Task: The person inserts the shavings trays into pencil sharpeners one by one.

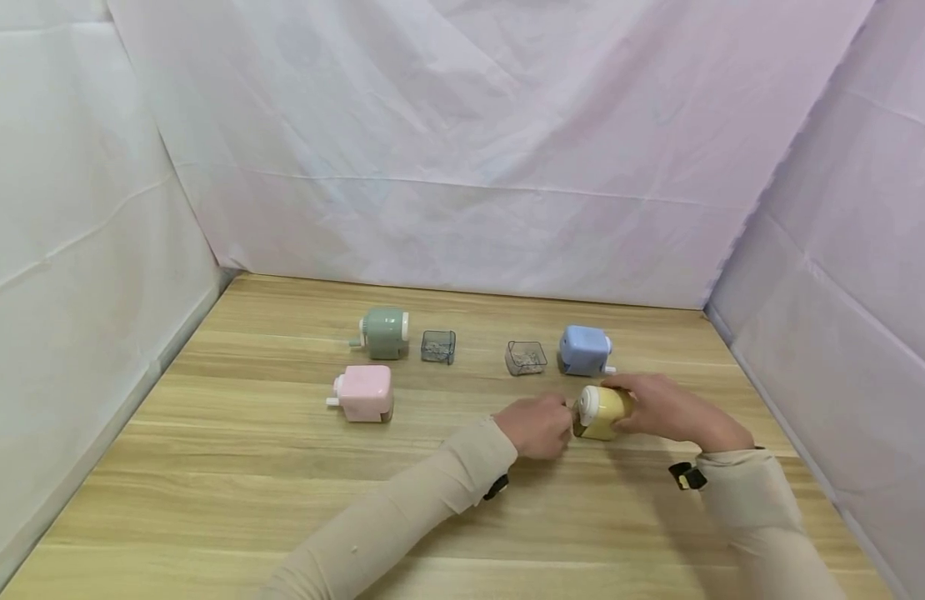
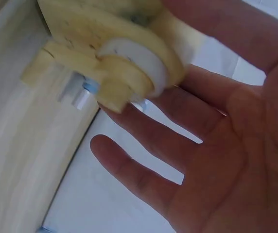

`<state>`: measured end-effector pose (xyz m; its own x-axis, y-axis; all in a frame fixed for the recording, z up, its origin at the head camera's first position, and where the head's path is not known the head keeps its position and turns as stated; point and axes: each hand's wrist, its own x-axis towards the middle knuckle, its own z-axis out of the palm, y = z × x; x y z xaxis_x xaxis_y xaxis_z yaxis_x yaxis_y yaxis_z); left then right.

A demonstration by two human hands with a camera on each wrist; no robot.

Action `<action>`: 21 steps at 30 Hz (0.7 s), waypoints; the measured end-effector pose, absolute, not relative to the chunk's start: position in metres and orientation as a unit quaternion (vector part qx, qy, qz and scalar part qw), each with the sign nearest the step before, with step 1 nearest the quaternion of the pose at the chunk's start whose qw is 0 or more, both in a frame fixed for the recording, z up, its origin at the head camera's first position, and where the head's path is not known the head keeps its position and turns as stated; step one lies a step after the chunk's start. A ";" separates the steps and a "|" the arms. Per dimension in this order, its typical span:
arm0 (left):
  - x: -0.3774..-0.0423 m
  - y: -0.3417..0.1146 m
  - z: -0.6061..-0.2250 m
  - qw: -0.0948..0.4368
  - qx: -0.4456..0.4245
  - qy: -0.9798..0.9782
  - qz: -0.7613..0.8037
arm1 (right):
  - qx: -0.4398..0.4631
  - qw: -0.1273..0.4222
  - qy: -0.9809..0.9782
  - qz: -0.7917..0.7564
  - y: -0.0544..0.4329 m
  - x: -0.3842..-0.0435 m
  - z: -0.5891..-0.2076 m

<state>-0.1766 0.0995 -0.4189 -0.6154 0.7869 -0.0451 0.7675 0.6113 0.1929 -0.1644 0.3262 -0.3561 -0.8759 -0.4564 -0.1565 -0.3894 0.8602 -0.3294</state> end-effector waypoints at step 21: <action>-0.226 0.078 -0.388 -0.029 0.349 0.931 0.100 | -0.195 0.064 0.974 -0.091 0.325 -0.192 -0.310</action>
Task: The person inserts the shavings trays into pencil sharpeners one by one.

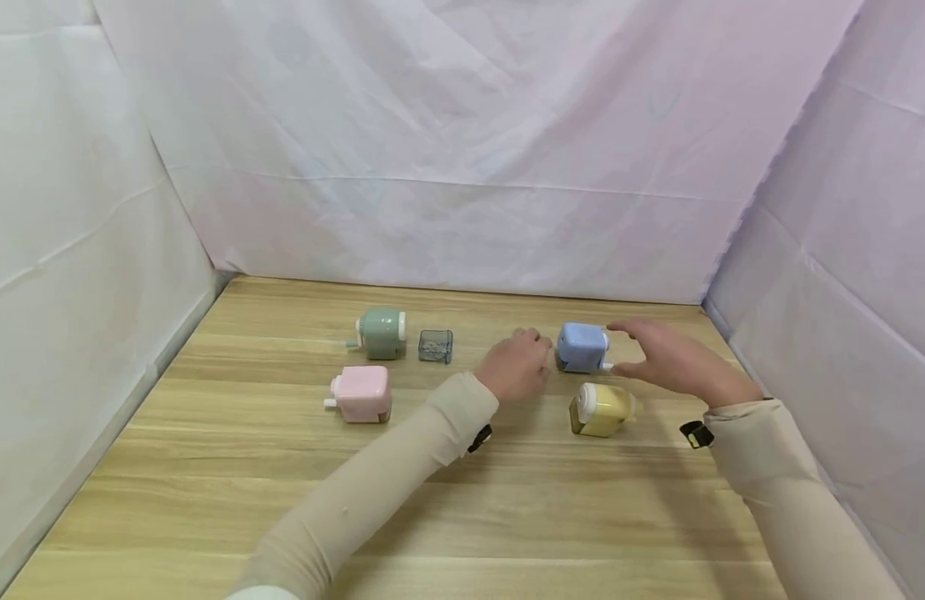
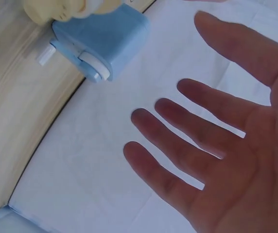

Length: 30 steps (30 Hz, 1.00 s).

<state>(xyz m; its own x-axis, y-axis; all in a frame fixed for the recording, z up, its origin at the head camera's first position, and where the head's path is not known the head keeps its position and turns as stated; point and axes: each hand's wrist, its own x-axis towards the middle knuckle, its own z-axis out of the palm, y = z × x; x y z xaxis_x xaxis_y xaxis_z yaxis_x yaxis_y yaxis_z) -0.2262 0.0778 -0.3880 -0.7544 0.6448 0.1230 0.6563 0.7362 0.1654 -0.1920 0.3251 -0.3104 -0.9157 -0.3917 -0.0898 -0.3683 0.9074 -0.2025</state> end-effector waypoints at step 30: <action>-0.273 0.070 -0.415 -0.085 -0.231 -0.944 -0.220 | -0.181 0.064 0.979 -0.073 0.313 -0.237 -0.319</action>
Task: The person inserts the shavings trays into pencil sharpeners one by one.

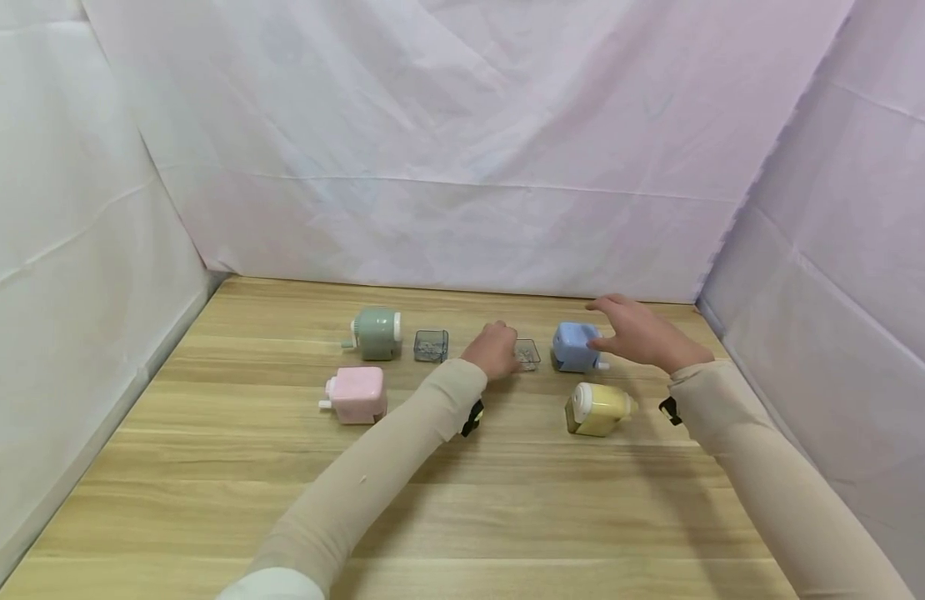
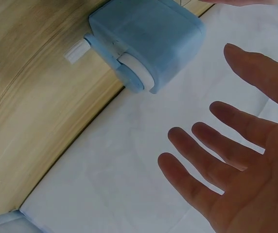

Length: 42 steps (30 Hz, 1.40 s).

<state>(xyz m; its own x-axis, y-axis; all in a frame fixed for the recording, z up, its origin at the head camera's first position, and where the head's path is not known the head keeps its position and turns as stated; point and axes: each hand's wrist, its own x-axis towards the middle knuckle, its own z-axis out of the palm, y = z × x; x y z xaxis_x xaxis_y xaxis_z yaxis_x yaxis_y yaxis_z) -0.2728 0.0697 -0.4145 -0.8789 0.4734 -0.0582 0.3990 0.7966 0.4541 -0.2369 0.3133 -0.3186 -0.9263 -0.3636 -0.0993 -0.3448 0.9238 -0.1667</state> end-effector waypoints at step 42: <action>-0.282 0.070 -0.421 0.111 0.216 0.926 0.288 | -0.205 0.118 0.968 -0.082 0.328 -0.273 -0.346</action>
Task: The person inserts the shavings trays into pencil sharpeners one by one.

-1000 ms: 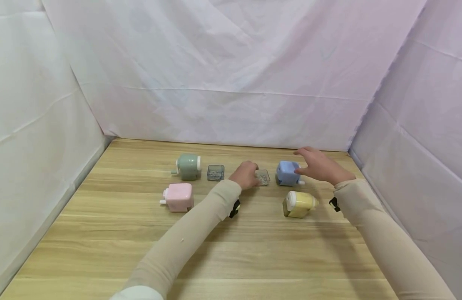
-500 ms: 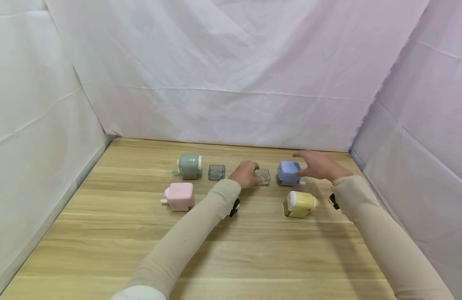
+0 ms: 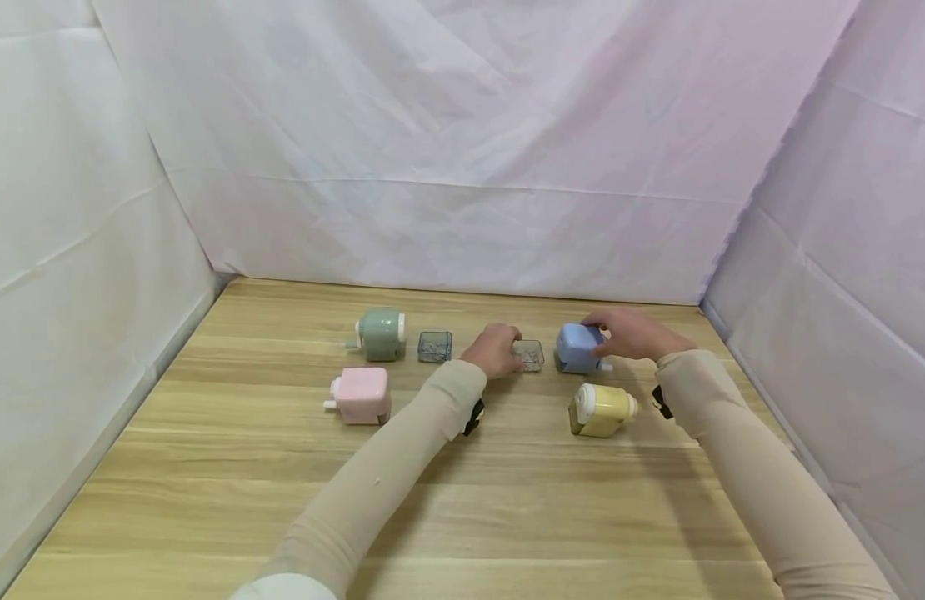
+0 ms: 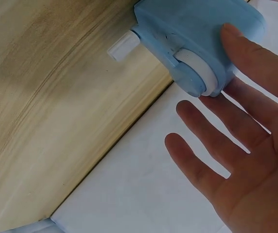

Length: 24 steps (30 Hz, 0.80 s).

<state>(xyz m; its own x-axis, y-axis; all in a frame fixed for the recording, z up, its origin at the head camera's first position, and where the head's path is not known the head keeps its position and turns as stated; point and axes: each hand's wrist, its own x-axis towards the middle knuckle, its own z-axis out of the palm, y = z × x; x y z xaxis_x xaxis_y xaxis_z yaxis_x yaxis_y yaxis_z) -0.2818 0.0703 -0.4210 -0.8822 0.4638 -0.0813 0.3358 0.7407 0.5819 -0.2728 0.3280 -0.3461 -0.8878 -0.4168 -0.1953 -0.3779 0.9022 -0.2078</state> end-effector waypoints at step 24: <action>-0.289 0.092 -0.424 0.097 0.231 0.921 0.298 | -0.205 0.121 0.969 -0.065 0.322 -0.275 -0.346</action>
